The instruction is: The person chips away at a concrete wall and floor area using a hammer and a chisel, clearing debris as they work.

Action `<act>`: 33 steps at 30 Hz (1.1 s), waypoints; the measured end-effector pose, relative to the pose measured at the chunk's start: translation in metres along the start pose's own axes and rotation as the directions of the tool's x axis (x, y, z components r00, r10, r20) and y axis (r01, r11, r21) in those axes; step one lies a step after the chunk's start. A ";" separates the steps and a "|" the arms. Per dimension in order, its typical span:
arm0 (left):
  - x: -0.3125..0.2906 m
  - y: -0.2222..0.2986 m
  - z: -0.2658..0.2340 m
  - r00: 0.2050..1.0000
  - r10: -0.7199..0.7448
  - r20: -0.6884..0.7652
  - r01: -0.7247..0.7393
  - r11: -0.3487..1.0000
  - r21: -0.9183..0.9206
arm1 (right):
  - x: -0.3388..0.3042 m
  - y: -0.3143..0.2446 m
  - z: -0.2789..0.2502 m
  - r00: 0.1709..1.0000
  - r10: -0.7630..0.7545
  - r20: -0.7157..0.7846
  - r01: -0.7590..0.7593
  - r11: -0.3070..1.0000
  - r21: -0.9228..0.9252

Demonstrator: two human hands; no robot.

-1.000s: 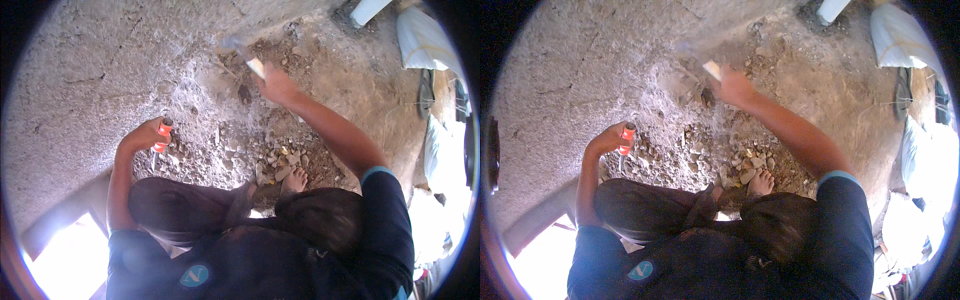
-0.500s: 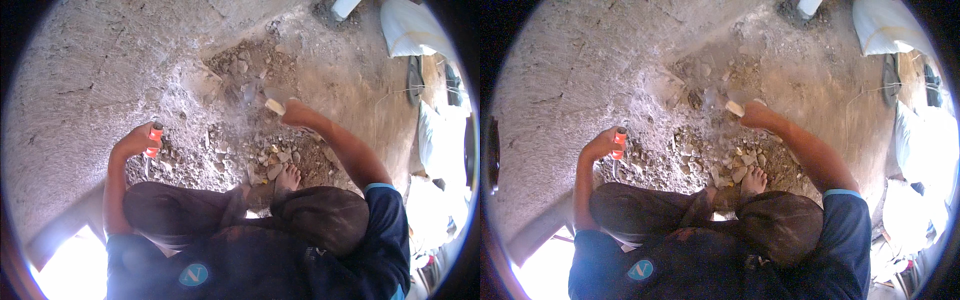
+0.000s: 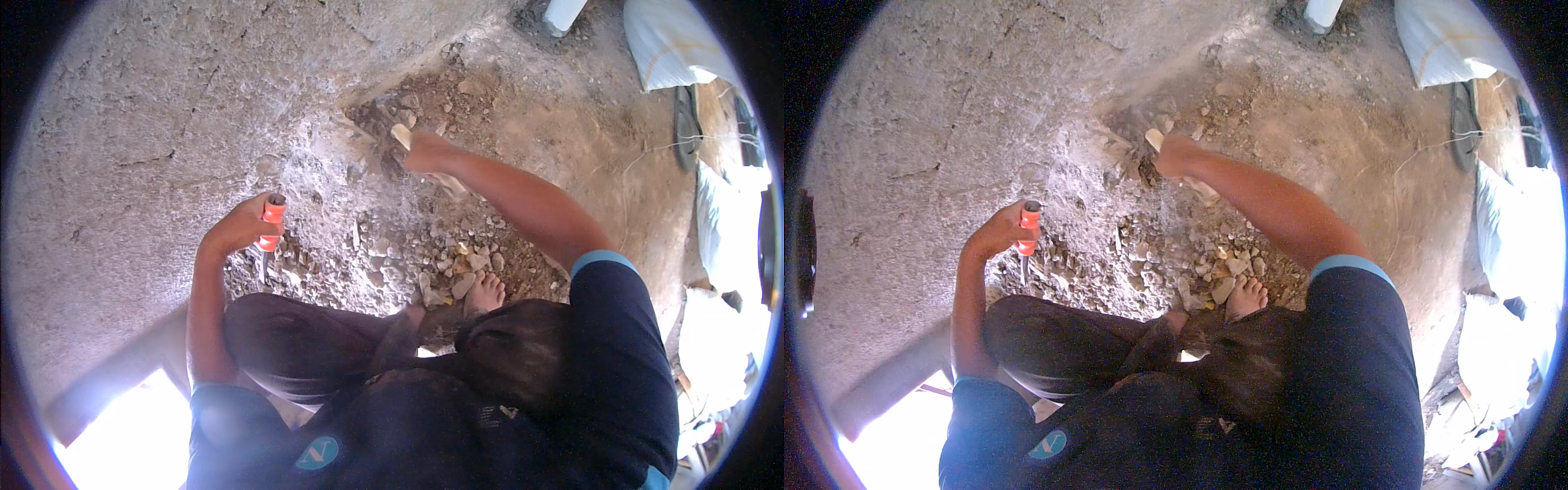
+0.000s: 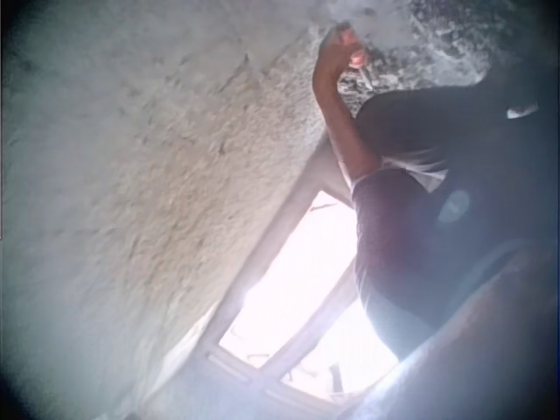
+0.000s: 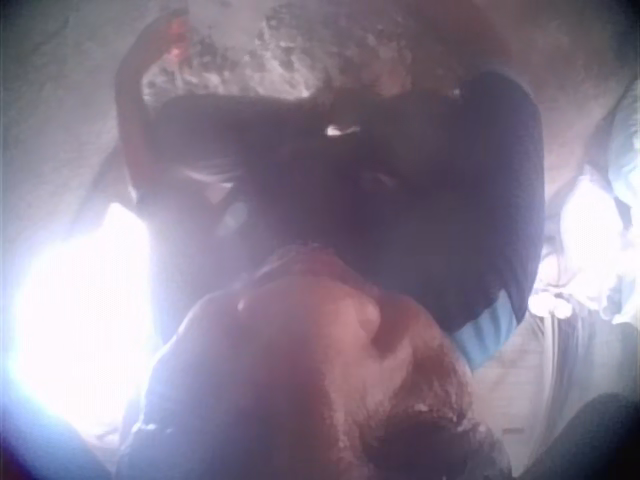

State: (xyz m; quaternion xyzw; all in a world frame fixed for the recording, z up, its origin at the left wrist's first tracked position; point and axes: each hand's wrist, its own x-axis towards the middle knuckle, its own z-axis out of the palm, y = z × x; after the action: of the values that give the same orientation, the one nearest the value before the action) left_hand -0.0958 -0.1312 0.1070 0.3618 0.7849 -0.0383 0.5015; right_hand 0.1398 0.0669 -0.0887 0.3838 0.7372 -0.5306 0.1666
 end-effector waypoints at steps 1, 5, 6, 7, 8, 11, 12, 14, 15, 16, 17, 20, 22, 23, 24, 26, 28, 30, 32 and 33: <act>0.001 -0.002 0.001 1.000 -0.015 -0.010 0.015 1.000 0.010 | -0.010 0.004 -0.012 1.000 -0.007 -0.001 0.007 0.995 -0.103; -0.002 -0.021 0.003 0.997 -0.081 -0.016 0.082 0.996 0.042 | -0.059 0.003 -0.052 0.997 -0.044 0.060 0.044 0.999 0.005; -0.001 -0.015 0.003 0.996 -0.088 -0.004 0.088 0.995 0.040 | -0.050 0.017 -0.041 1.000 -0.016 -0.005 0.016 0.998 0.062; 0.001 -0.011 0.004 0.995 -0.097 0.007 0.096 0.995 0.037 | -0.042 0.029 -0.034 0.998 0.013 -0.068 -0.005 0.993 0.119; -0.001 -0.012 0.005 0.994 -0.106 0.023 0.106 0.994 0.004 | -0.033 0.029 -0.033 0.999 -0.002 -0.047 0.011 0.981 0.193; -0.004 -0.012 0.002 0.994 -0.102 0.043 0.105 0.993 -0.060 | -0.005 0.008 -0.020 1.000 -0.008 -0.006 0.010 0.952 0.307; -0.005 -0.011 0.002 0.996 -0.087 0.032 0.089 0.994 -0.070 | 0.005 -0.002 -0.009 1.000 0.018 0.007 -0.019 0.964 0.266; -0.002 -0.014 -0.003 0.999 -0.039 -0.024 0.037 0.997 -0.066 | 0.023 0.007 0.004 0.993 -0.050 -0.109 0.065 0.989 0.132; 0.004 -0.014 -0.007 0.999 -0.037 -0.033 0.036 0.999 -0.033 | 0.033 0.026 0.010 0.964 -0.148 -0.223 0.157 0.987 0.024; 0.009 -0.016 -0.010 0.998 -0.045 -0.039 0.045 0.999 -0.005 | 0.037 0.039 0.013 0.916 -0.253 -0.311 0.236 0.968 -0.092; 0.010 -0.015 -0.010 0.997 -0.056 -0.048 0.057 0.998 0.021 | 0.035 0.047 0.005 0.911 -0.287 -0.298 0.238 0.953 -0.190; -0.002 -0.002 -0.002 0.995 -0.089 -0.049 0.088 0.996 -0.016 | 0.024 0.051 -0.012 0.918 -0.311 -0.247 0.209 0.907 -0.366; -0.003 0.001 -0.003 0.994 -0.092 -0.058 0.096 0.994 0.061 | 0.018 0.046 -0.016 0.944 -0.236 -0.230 0.149 0.928 -0.342; -0.004 -0.001 -0.002 0.994 -0.097 -0.058 0.103 0.990 0.097 | 0.012 0.041 -0.016 0.949 -0.217 -0.227 0.152 0.950 -0.272; -0.004 -0.006 0.000 0.990 -0.131 -0.058 0.134 0.989 0.058 | 0.005 0.034 -0.018 0.955 -0.196 -0.223 0.152 0.968 -0.201; 0.000 -0.013 0.000 0.994 -0.109 -0.034 0.109 0.994 0.017 | 0.003 0.023 -0.009 0.947 -0.199 -0.250 0.188 0.980 -0.068; 0.003 -0.010 0.000 0.997 -0.075 -0.027 0.075 0.997 0.003 | 0.010 0.020 0.009 0.917 -0.234 -0.323 0.266 0.962 0.057; 0.002 0.000 -0.003 0.998 -0.039 -0.051 0.040 0.999 0.014 | 0.014 0.024 0.013 0.904 -0.303 -0.303 0.289 0.953 -0.089; 0.000 0.011 -0.005 0.998 -0.023 -0.054 0.024 1.000 0.008 | 0.019 0.034 0.013 0.909 -0.323 -0.263 0.281 0.942 -0.186; -0.005 0.016 -0.003 0.998 -0.023 -0.062 0.023 1.000 -0.004 | 0.019 0.041 0.011 0.919 -0.321 -0.229 0.274 0.938 -0.214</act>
State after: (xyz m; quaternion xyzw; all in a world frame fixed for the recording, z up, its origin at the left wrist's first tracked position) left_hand -0.0867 -0.1209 0.1173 0.3529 0.8043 -0.0313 0.4771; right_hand 0.1564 0.0702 -0.1323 0.3169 0.8469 -0.4266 0.0190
